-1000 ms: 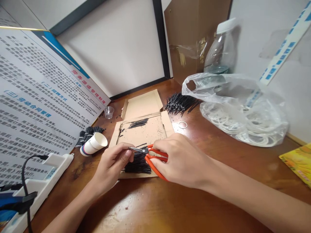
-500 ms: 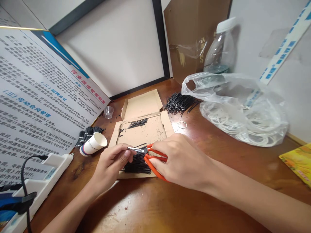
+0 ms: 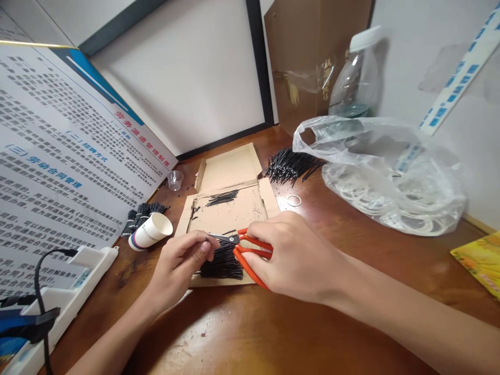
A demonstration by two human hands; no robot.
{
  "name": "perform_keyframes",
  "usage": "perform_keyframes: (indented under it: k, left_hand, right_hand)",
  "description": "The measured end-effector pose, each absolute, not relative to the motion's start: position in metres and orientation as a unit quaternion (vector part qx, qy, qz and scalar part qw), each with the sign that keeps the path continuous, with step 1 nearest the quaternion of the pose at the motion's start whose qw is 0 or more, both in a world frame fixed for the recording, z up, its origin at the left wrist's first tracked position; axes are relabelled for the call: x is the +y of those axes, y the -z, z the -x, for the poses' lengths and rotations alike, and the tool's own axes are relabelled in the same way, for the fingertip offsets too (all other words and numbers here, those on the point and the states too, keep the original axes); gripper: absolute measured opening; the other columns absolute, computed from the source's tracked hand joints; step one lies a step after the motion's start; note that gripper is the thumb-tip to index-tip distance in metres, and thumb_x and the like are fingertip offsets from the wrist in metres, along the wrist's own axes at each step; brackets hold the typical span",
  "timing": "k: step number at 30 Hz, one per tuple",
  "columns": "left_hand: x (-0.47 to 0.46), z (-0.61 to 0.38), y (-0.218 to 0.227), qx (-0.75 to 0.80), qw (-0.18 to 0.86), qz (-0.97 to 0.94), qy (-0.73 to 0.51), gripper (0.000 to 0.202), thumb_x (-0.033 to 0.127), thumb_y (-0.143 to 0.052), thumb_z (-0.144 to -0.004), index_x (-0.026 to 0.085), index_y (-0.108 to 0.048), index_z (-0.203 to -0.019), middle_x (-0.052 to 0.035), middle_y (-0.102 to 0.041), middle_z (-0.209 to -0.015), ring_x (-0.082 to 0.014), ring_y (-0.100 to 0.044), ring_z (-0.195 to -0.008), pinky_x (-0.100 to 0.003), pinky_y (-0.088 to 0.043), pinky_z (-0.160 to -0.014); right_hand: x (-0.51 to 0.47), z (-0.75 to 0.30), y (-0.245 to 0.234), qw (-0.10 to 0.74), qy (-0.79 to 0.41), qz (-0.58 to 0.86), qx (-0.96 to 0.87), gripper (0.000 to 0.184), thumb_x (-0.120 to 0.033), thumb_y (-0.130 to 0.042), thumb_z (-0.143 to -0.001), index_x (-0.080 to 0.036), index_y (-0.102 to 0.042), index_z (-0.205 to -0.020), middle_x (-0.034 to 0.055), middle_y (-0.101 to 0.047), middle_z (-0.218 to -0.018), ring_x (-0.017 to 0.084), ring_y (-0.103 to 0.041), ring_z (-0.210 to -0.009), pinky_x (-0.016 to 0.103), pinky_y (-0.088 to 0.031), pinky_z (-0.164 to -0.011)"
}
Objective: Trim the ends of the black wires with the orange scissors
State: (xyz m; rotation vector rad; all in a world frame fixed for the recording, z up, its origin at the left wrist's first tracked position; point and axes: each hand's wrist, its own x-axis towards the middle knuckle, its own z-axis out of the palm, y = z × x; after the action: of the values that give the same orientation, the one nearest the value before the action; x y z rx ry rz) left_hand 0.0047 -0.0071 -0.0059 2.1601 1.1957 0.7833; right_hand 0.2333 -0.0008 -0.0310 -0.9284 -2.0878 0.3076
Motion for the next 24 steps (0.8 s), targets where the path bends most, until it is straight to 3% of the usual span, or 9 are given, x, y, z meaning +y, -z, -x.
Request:
perform_keyframes:
  k: [5,14,24]
  left_hand:
    - [-0.0061,-0.0068,0.0057,0.439,0.268,-0.806,-0.293,0.019,0.019,-0.049,-0.098,0.015,-0.066,-0.088,0.0014,-0.057,-0.067,-0.0095,-0.051,-0.062,-0.02,-0.039,-0.057]
    - [-0.0074,-0.0085,0.003,0.428,0.289,-0.808,-0.285,0.024,0.02,-0.048,-0.098,0.015,-0.064,-0.08,-0.0004,-0.058,-0.069,-0.0121,-0.052,-0.066,-0.023,-0.039,-0.062]
    - [-0.0083,-0.005,0.0065,0.454,0.311,-0.778,-0.302,0.019,0.026,-0.05,-0.099,0.017,-0.067,-0.097,0.0009,-0.059,-0.071,-0.01,-0.052,-0.066,-0.021,-0.039,-0.059]
  right_hand:
    - [-0.0012,-0.2338,0.0304,0.386,-0.142,0.365,-0.835,0.016,-0.022,-0.057,-0.082,-0.015,-0.065,-0.069,-0.0052,-0.045,-0.049,0.007,-0.033,-0.046,0.026,-0.026,-0.05]
    - [0.0005,-0.2357,0.0262,0.366,-0.153,0.343,-0.852,0.026,-0.022,-0.054,-0.084,-0.016,-0.057,-0.059,-0.0056,-0.039,-0.046,0.007,-0.03,-0.042,0.026,-0.025,-0.047]
    - [0.0018,-0.2375,0.0257,0.414,-0.099,0.347,-0.836,0.022,-0.021,-0.055,-0.085,-0.013,-0.065,-0.067,-0.0043,-0.048,-0.048,0.006,-0.035,-0.043,0.025,-0.028,-0.047]
